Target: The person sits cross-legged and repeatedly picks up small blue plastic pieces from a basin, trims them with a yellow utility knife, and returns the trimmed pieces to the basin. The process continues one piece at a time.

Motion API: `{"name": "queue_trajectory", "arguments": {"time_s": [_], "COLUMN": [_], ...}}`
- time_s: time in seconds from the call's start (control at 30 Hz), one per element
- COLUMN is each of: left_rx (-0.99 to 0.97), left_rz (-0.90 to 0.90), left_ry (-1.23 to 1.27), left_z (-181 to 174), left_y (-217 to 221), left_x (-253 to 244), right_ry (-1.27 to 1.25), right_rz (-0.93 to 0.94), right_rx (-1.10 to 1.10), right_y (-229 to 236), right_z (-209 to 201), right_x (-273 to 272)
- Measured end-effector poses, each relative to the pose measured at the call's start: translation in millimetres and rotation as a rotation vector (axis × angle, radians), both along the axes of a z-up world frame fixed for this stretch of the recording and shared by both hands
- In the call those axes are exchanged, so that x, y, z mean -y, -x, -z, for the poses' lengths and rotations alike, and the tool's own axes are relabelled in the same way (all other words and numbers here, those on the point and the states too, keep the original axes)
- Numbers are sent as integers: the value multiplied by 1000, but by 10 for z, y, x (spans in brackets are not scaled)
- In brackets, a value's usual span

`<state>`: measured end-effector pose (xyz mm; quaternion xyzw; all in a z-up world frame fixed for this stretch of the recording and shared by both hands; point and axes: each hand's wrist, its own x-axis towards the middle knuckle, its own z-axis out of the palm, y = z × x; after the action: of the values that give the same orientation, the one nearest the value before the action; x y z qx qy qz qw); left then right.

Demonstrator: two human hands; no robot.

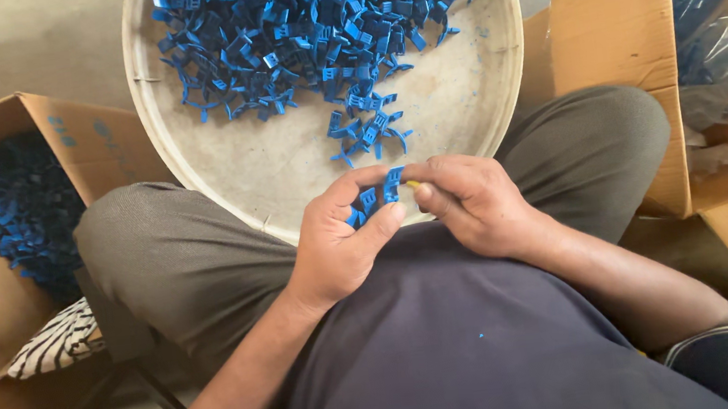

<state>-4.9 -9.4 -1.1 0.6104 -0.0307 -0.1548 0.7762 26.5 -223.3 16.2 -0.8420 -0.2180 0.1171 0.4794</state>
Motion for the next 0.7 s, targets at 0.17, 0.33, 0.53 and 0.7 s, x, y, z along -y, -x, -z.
{"name": "queue_trajectory", "arguments": {"time_s": [0.17,0.33,0.53,0.7], "left_rx": [-204,-188,-199,-195], "left_rz": [-3,25,56,80], "left_ry": [50,92,21,24], "left_z": [9,-7,-45,-40], "left_y": [13,37,47,67], "left_x": [-7,8,14,40], "right_ry": [-20,37,-4,-58], "right_rz": [-26,-77,-105,-153], "right_rx": [-76,60,93,-61], "right_y": [-33,-25,-18,0], "right_z": [8,5,34,121], "right_x": [62,71,79,147]}}
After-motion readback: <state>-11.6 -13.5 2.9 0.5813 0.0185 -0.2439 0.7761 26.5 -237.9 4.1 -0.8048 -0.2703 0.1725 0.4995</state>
